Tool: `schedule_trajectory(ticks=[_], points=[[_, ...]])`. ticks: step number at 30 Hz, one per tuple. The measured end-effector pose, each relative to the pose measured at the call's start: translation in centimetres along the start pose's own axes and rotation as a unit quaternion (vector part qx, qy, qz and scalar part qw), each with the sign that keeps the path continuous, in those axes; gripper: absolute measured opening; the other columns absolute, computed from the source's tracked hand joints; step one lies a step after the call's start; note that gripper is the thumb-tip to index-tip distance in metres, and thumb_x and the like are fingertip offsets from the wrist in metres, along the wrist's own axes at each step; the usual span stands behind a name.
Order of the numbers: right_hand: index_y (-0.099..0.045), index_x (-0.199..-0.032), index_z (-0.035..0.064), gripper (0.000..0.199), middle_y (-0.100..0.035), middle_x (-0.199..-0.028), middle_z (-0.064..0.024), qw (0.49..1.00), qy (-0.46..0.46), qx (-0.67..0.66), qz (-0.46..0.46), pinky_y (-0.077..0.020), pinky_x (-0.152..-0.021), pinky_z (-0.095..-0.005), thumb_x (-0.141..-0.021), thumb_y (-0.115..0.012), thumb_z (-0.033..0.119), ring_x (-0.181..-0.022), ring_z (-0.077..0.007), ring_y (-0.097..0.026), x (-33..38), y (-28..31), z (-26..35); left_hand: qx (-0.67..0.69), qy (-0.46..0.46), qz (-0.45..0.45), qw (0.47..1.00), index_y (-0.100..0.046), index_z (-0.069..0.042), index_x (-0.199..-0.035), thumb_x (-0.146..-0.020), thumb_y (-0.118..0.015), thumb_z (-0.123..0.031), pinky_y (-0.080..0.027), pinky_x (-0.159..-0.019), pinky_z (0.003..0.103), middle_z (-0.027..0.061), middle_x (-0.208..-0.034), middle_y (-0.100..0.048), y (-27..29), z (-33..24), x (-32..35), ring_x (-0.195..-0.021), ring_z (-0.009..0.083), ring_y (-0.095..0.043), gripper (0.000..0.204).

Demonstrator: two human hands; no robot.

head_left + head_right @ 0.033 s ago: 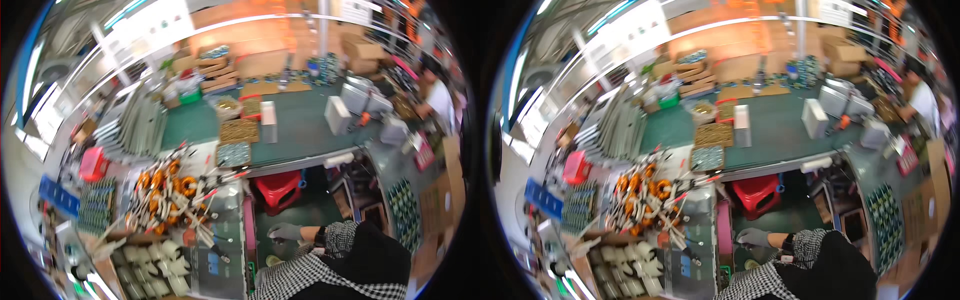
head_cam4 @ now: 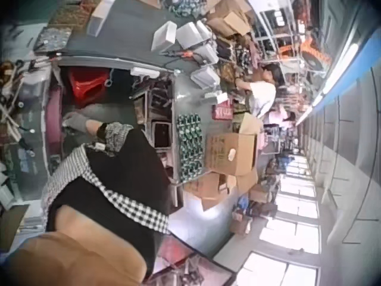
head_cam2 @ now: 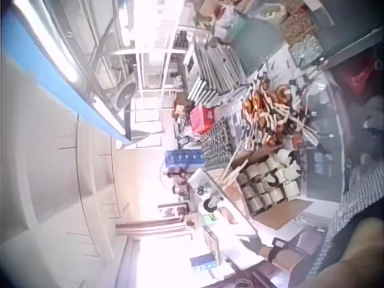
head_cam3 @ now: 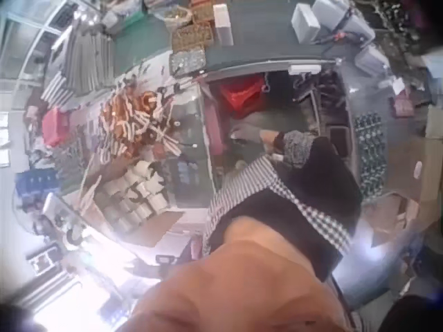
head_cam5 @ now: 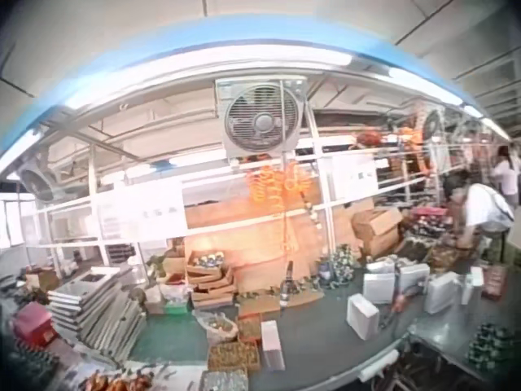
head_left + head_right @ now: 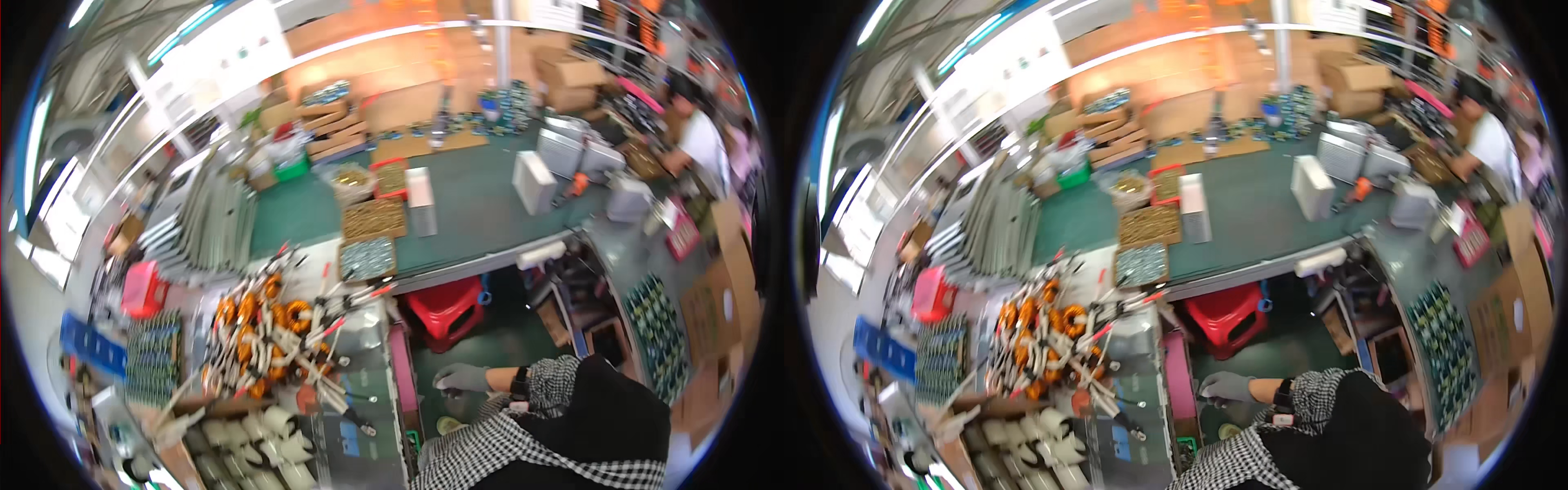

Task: Assembling components of an electronic box, including PCBs and brackets, using power screwdrivers on an assembly line.

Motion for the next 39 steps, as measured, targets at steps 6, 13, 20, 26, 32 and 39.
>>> schedule_trajectory(ticks=[6,13,20,26,32,39], points=[[-0.058,-0.102,0.0042,0.023,-0.061,-0.083,-0.0038,0.996,-0.031,-0.019,-0.079,-0.0479,-0.063,-0.0247,-0.087,-0.054,0.02,-0.069,-0.0103,-0.057,2.0,2.4,-1.1,-0.144,-0.006,0.114,0.983,-0.052,-0.005,-0.115,-0.083,-0.059,-0.022,-0.046,-0.087,0.037,0.015,-0.115,-0.054,1.8,7.9,-6.6,-0.102,0.0234,-0.054,0.037],[-0.06,-0.099,0.0054,0.021,-0.061,-0.08,-0.0034,0.995,-0.028,-0.023,-0.096,-0.0488,-0.061,-0.0262,-0.086,-0.054,0.021,-0.067,-0.0112,-0.058,2.8,3.2,-3.0,-0.385,-0.03,0.041,0.921,-0.056,-0.005,-0.108,-0.08,-0.062,-0.022,-0.046,-0.088,0.037,0.0193,-0.116,-0.054,24.4,8.6,-2.3,-0.105,0.0268,-0.054,0.034],[-0.059,-0.098,0.0064,0.018,-0.061,-0.077,-0.004,0.995,-0.006,-0.009,-0.097,-0.0479,-0.053,-0.025,-0.085,-0.055,0.017,-0.061,-0.0113,-0.058,2.1,3.8,-1.2,0.025,0.006,-0.002,1.0,-0.055,0.0,-0.104,-0.086,-0.051,-0.019,-0.049,-0.078,0.04,0.0198,-0.101,-0.058,10.5,-7.8,1.3,-0.095,0.0292,-0.058,0.027],[-0.058,-0.098,0.006,0.017,-0.061,-0.077,-0.0032,0.998,0.048,-0.014,-0.023,-0.0491,-0.057,-0.0259,-0.085,-0.056,0.017,-0.064,-0.0123,-0.059,1.7,2.0,1.7,0.307,0.041,0.115,0.944,-0.054,0.004,-0.107,-0.084,-0.056,-0.014,-0.05,-0.077,0.043,0.0235,-0.103,-0.059,4.2,-18.2,3.3,-0.093,0.0332,-0.058,0.029],[-0.058,-0.094,0.0051,0.018,-0.057,-0.071,-0.0016,0.964,0.258,0.018,0.068,-0.0431,-0.059,-0.0235,-0.089,-0.052,0.021,-0.06,-0.0106,-0.053,-1.4,-2.6,14.5,-0.445,-0.113,0.025,0.888,-0.056,0.005,-0.101,-0.087,-0.056,-0.019,-0.046,-0.069,0.038,0.0152,-0.092,-0.057,-3.5,-26.5,12.1,-0.081,0.0263,-0.055,0.027],[-0.03,-0.132,0.0094,0.063,-0.031,-0.131,-0.0109,0.964,0.21,-0.105,0.126,-0.0265,-0.099,-0.035,-0.085,-0.059,0.039,-0.121,-0.0209,-0.031,-9.6,3.3,15.9,-0.118,0.119,0.197,0.966,-0.049,-0.002,-0.116,-0.088,-0.056,-0.018,-0.047,-0.087,0.036,0.0141,-0.098,-0.055,-9.8,-26.2,17.3,-0.091,0.0208,-0.054,0.033]])
Point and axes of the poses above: each hand's wrist, its own x-axis away from the middle knuckle, its own y-axis out of the back of the hand, z = x × y, the point moved 3 cm from there along -x, towards the middle knuckle
